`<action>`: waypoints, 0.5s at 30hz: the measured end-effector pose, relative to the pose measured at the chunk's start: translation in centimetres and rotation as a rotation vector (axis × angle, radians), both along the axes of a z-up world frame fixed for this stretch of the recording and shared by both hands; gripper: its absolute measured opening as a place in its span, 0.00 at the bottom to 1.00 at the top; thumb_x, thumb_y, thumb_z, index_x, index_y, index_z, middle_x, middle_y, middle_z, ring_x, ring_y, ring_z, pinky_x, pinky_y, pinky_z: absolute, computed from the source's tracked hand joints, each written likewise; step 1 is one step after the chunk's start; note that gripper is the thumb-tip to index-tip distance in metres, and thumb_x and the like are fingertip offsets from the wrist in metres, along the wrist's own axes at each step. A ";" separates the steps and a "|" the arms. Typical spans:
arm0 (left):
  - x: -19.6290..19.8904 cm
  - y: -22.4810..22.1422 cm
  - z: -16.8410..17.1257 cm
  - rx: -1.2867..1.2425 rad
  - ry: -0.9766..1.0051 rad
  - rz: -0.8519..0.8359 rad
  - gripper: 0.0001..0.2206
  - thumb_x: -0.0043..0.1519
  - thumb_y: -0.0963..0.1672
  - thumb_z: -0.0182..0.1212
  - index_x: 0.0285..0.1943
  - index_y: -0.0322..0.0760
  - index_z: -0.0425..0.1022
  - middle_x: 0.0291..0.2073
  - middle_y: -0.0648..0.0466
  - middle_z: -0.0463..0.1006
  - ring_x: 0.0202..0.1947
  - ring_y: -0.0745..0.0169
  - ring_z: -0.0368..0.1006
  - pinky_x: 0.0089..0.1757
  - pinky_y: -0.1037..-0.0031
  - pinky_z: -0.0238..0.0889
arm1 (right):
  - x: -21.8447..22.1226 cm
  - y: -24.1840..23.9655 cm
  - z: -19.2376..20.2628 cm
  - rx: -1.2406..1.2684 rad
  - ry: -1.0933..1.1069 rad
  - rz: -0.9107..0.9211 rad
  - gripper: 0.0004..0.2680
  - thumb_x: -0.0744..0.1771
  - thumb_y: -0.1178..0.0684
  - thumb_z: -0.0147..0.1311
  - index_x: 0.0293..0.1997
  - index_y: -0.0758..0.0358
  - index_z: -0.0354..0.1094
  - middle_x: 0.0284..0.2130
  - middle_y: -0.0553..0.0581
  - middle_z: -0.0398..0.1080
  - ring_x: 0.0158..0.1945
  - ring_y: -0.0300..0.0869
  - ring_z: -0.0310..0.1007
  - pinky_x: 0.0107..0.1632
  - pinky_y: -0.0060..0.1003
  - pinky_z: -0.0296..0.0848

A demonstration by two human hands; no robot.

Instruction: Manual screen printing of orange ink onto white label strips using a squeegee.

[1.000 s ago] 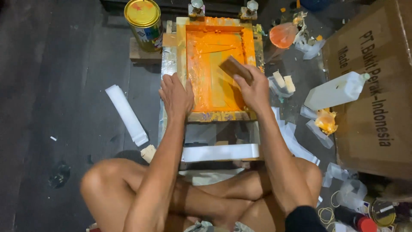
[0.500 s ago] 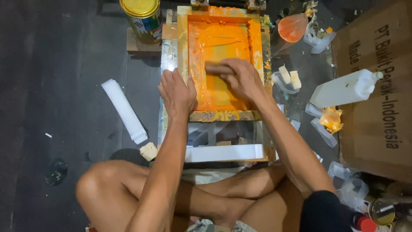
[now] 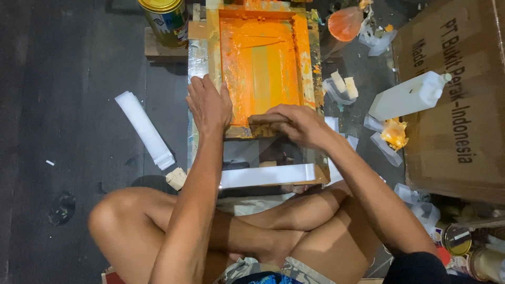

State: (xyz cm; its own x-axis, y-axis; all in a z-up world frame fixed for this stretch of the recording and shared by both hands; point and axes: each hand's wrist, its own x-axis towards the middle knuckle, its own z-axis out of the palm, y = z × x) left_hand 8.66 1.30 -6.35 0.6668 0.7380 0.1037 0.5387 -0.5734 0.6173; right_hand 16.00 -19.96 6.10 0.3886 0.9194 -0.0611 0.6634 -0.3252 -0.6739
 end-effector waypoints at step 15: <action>0.5 0.2 0.2 -0.033 0.019 0.011 0.20 0.69 0.51 0.46 0.61 0.35 0.67 0.44 0.48 0.65 0.47 0.47 0.65 0.45 0.62 0.54 | 13.4 7.6 -4.8 -0.050 0.043 -0.207 0.12 0.64 0.59 0.65 0.53 0.59 0.74 0.38 0.69 0.76 0.45 0.63 0.77 0.45 0.51 0.73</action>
